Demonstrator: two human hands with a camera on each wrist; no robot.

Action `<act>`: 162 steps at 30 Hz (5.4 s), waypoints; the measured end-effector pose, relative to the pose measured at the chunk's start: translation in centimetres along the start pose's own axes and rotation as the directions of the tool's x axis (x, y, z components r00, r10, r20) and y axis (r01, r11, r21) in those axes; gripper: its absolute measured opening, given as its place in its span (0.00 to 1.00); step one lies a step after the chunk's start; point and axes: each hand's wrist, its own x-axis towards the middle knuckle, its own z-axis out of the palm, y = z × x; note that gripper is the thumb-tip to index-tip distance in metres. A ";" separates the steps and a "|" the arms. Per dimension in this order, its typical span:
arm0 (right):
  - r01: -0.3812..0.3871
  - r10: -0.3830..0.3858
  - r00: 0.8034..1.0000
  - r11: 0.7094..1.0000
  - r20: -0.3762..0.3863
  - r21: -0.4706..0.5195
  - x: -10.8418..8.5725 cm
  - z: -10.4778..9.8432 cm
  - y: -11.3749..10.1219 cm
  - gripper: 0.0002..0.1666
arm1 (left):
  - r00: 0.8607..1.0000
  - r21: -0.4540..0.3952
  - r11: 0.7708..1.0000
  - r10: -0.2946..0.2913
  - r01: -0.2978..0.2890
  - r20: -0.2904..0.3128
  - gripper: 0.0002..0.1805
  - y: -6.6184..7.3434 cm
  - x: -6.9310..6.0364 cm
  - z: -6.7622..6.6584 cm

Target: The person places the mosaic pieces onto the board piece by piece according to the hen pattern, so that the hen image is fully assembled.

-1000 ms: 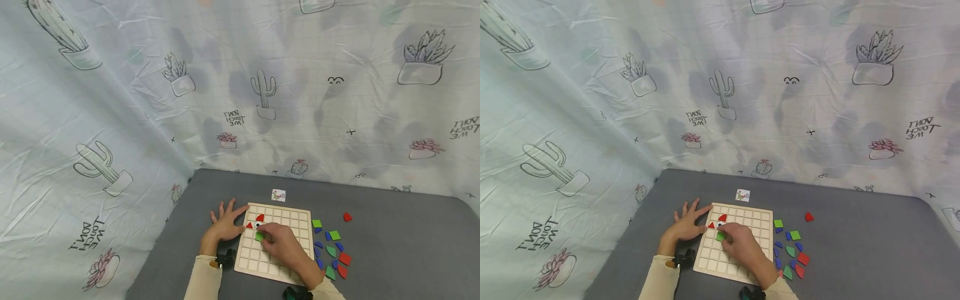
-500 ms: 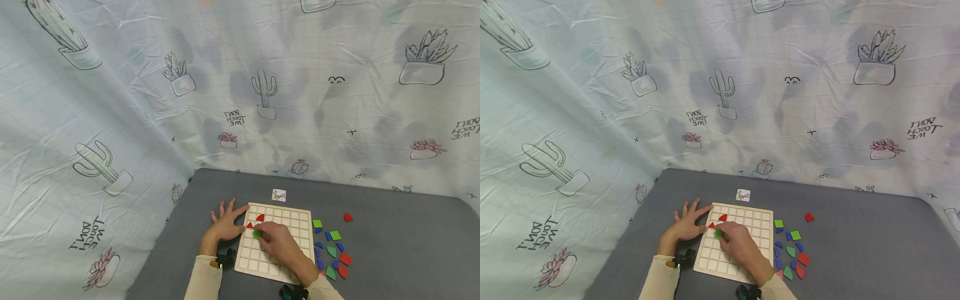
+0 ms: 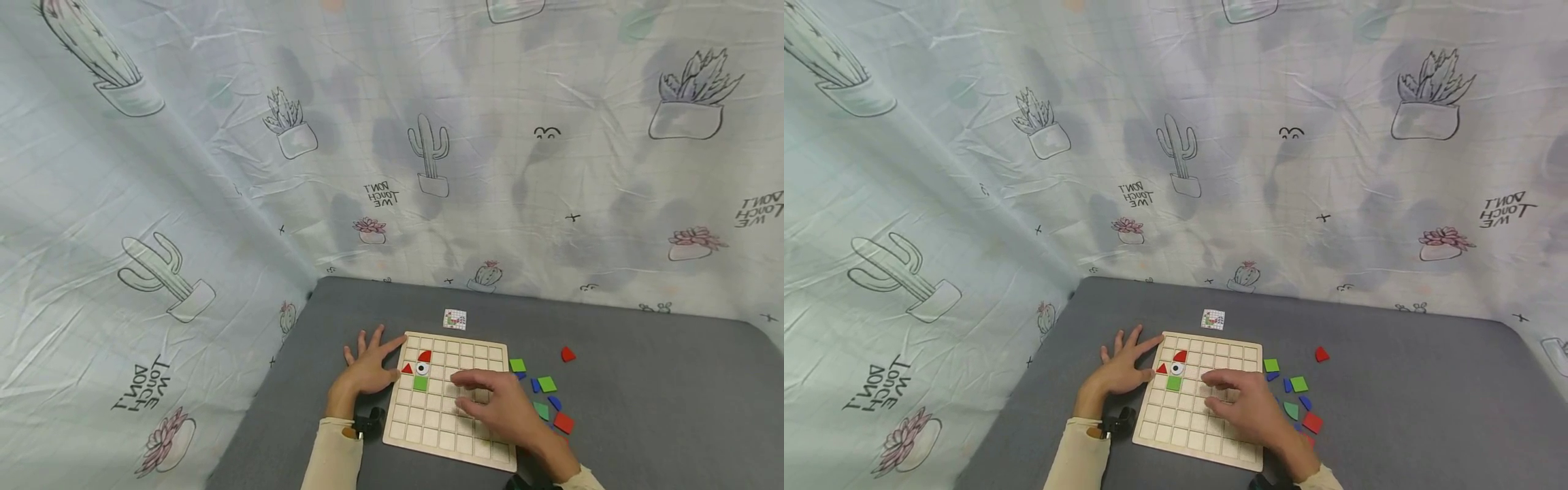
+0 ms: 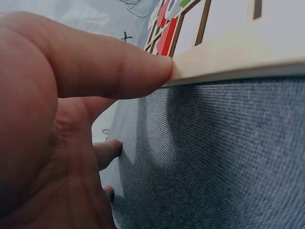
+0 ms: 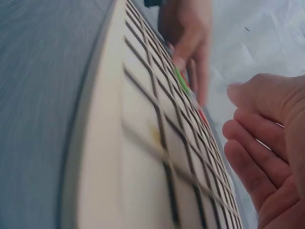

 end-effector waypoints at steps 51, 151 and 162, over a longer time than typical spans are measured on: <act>-0.161 0.106 0.969 0.956 -0.225 -0.244 -5.8 -12.2 6.5 0.26 | 0.997 -0.080 0.995 0.065 -0.067 -0.029 0.42 -1.5 0.3 0.5; -0.033 0.034 0.999 0.998 -0.017 0.061 -2.4 3.0 -2.7 0.21 | 0.997 -0.042 0.997 0.063 -0.064 -0.036 0.41 -1.6 0.5 0.6; -0.281 0.294 0.930 0.955 -0.220 0.089 -10.9 -1.6 -2.2 0.23 | 0.997 -0.067 0.995 0.068 -0.070 -0.034 0.42 -1.6 0.5 0.4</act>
